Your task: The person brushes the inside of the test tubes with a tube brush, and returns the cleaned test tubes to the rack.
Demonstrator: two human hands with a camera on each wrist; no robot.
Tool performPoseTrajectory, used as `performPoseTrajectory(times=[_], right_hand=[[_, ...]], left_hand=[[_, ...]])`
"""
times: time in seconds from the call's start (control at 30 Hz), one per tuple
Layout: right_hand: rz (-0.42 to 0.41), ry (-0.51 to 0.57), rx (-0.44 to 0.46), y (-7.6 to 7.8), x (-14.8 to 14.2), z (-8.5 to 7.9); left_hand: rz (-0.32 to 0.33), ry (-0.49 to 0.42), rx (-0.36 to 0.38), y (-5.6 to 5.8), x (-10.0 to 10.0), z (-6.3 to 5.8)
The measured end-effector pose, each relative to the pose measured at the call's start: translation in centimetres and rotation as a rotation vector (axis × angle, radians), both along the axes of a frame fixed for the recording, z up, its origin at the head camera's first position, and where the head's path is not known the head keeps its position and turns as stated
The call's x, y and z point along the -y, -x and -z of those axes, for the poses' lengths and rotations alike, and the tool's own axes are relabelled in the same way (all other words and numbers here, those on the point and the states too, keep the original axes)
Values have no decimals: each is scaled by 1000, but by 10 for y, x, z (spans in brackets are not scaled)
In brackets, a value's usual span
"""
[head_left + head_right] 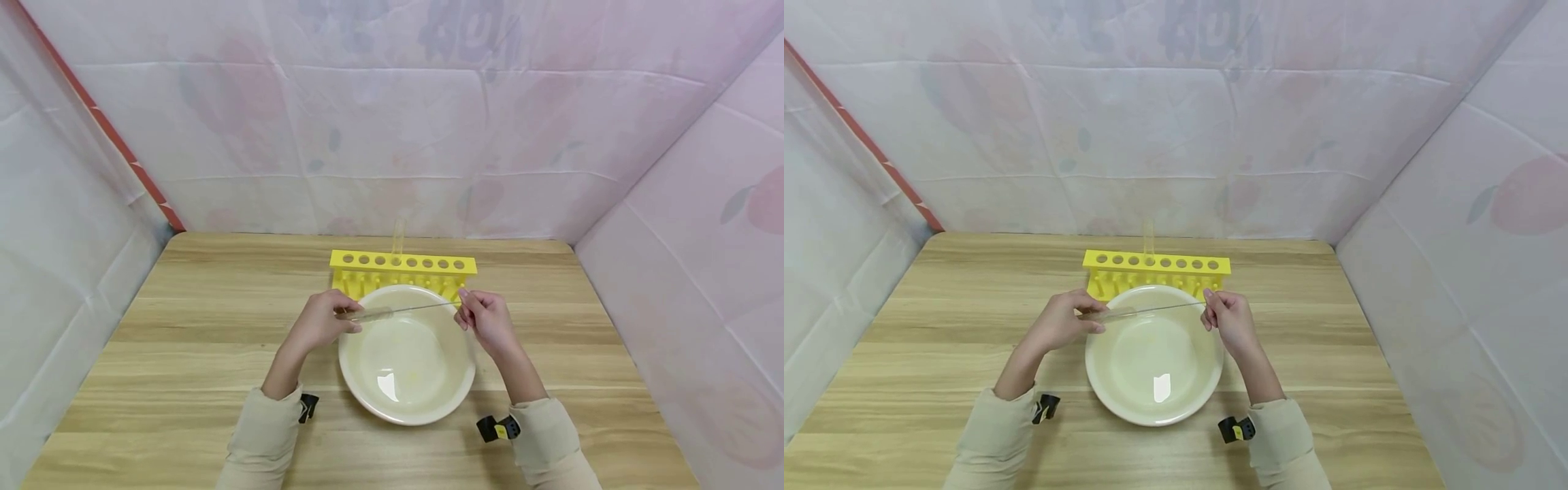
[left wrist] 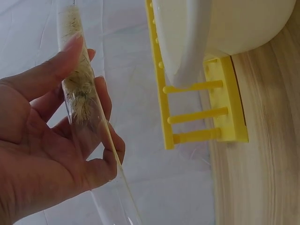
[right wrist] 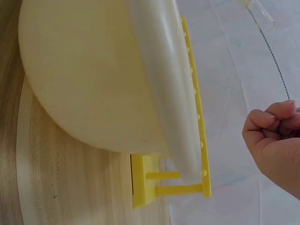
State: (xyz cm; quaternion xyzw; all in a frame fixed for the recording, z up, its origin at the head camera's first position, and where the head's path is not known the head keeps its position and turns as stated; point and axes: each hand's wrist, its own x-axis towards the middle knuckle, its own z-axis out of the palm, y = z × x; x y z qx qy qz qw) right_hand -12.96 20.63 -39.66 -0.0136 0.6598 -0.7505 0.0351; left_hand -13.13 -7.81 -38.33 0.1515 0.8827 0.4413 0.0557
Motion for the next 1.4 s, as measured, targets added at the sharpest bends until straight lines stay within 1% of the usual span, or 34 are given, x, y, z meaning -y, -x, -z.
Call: performPoseTrajectory(times=[0.17,0.23,0.3,0.37,0.4,0.6,0.67,0.73,0.77,0.83,0.97,1.03,1.1,1.17,1.2,1.27,1.3,1.37,1.4], right_hand=[[-13,-62,-155,-1,-3,6],[-18,-67,-191,-1,-4,7],[-17,-53,-190,-2,-4,7],[-9,-32,-149,-2,-4,5],[-6,-15,-113,-2,-3,4],[3,136,161,-1,-3,-5],[1,170,216,-1,-4,-7],[-7,184,231,-1,-4,-8],[-9,180,221,-1,-5,-8],[-10,150,161,-2,-5,-7],[-10,67,-53,-3,-6,-1],[-15,43,-150,-3,-7,2],[-24,38,-209,-2,-8,4],[-26,34,-227,-2,-8,6],[-23,31,-223,-2,-8,6],[-3,24,-178,-2,-8,5],[13,27,-142,-2,-8,4],[41,42,-44,-2,-8,1],[53,54,9,-2,-8,-1]], left_hand=[[8,-19,8,0,2,1],[9,-20,6,0,2,0],[11,-15,-2,-1,2,-1],[5,-4,-10,-1,1,-2],[0,5,-15,-1,0,-2],[-33,69,-31,-3,-4,-3],[-40,81,-26,-2,-5,-3],[-37,81,-20,-2,-4,-3],[-32,76,-17,-2,-4,-3],[-18,61,-14,-1,-2,-2],[12,13,4,0,3,-1],[25,-7,19,0,5,-1],[35,-20,32,0,7,-2],[36,-18,27,-1,7,-2],[33,-10,16,-1,7,-2],[24,14,-30,-2,6,-2],[16,27,-52,-3,5,-2],[2,56,-101,-4,3,-2],[-3,63,-115,-4,2,-2]])
